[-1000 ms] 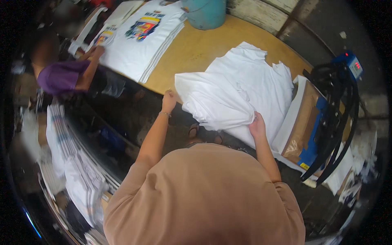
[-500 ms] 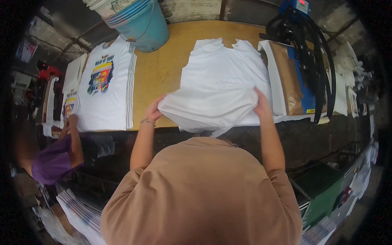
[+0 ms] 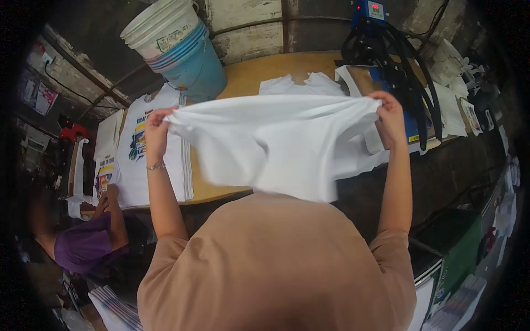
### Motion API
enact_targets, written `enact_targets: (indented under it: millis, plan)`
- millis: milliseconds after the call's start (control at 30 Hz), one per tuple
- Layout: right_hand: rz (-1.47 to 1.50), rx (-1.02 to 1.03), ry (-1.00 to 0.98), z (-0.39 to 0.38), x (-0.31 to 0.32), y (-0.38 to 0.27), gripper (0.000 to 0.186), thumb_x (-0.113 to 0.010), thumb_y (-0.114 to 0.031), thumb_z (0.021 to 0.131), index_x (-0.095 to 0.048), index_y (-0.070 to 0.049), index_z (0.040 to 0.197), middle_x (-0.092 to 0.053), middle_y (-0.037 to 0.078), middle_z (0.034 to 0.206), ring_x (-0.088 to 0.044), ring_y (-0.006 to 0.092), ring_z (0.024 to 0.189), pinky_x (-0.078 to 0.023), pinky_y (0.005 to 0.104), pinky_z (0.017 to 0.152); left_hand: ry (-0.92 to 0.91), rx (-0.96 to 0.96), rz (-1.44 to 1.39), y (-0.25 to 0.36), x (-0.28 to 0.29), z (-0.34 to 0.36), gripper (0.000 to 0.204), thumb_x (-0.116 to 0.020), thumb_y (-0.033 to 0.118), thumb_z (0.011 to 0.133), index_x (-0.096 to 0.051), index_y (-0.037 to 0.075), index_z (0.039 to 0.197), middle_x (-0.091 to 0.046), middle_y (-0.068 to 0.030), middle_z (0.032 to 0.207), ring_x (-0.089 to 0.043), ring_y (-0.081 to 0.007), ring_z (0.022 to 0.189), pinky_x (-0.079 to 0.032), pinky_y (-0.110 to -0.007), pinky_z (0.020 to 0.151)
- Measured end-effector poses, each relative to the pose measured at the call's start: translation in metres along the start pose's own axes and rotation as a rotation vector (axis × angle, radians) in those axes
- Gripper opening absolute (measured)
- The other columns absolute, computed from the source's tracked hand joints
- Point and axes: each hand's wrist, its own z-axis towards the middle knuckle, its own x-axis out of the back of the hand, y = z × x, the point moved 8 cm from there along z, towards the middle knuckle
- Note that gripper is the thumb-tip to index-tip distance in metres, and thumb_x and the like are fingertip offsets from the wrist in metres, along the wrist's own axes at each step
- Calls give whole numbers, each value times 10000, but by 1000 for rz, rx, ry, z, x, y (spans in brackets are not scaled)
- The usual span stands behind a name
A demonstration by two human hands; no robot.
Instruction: Operating a heat press to print designs on white t-shirts.
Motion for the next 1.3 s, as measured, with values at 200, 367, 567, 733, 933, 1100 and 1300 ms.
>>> enact_targets:
  millis: [200,367,567,733,933,1100,1300]
  plan:
    - [-22,227,-32,19,1,-68,131,-548,11,798,-504,-98,855,-516,-43,796,-494,50,738,-378,181,675,69,-320,28,63,25,24,185,-613,-34,779,-464,77,784,-544,-15,814,-528,-84,724,-454,-221,653]
    - [-313,285,61,8,20,-104,99,-512,-26,774,-461,-108,751,-443,-76,722,-398,28,697,-304,174,618,56,-241,133,84,27,25,162,-579,-5,810,-440,79,815,-495,12,706,-470,-52,548,-348,-206,388]
    - [-316,331,23,-8,20,-142,159,-492,21,742,-393,-102,726,-463,-39,731,-422,51,714,-321,178,673,-5,-193,343,104,23,14,155,-511,-47,805,-408,48,742,-384,32,656,-475,-39,551,-438,-205,438]
    - [-146,258,-212,-13,34,-137,258,-575,-13,785,-354,-131,727,-507,-14,749,-454,56,713,-353,180,692,-140,-211,114,109,32,11,201,-540,-83,756,-398,54,722,-456,7,700,-556,-99,685,-512,-266,650]
    - [-222,279,-216,-38,29,-157,265,-598,-26,797,-357,-129,760,-531,-6,756,-484,61,721,-384,185,699,-130,-163,-23,127,40,-2,151,-609,-36,784,-559,-5,924,-647,-96,909,-632,-157,891,-501,-266,815]
    - [-255,278,-141,-45,53,-152,261,-593,-47,811,-356,-130,741,-512,-15,736,-458,54,693,-367,191,662,-72,-265,17,127,44,-1,150,-617,0,814,-597,-33,958,-656,-113,935,-629,-163,826,-508,-266,738]
    - [-230,348,42,-38,87,-137,222,-647,-98,755,-426,-122,743,-449,-37,751,-450,56,707,-387,218,647,87,-370,122,125,59,-5,150,-570,-4,822,-593,-5,970,-617,-94,1002,-589,-159,911,-473,-270,809]
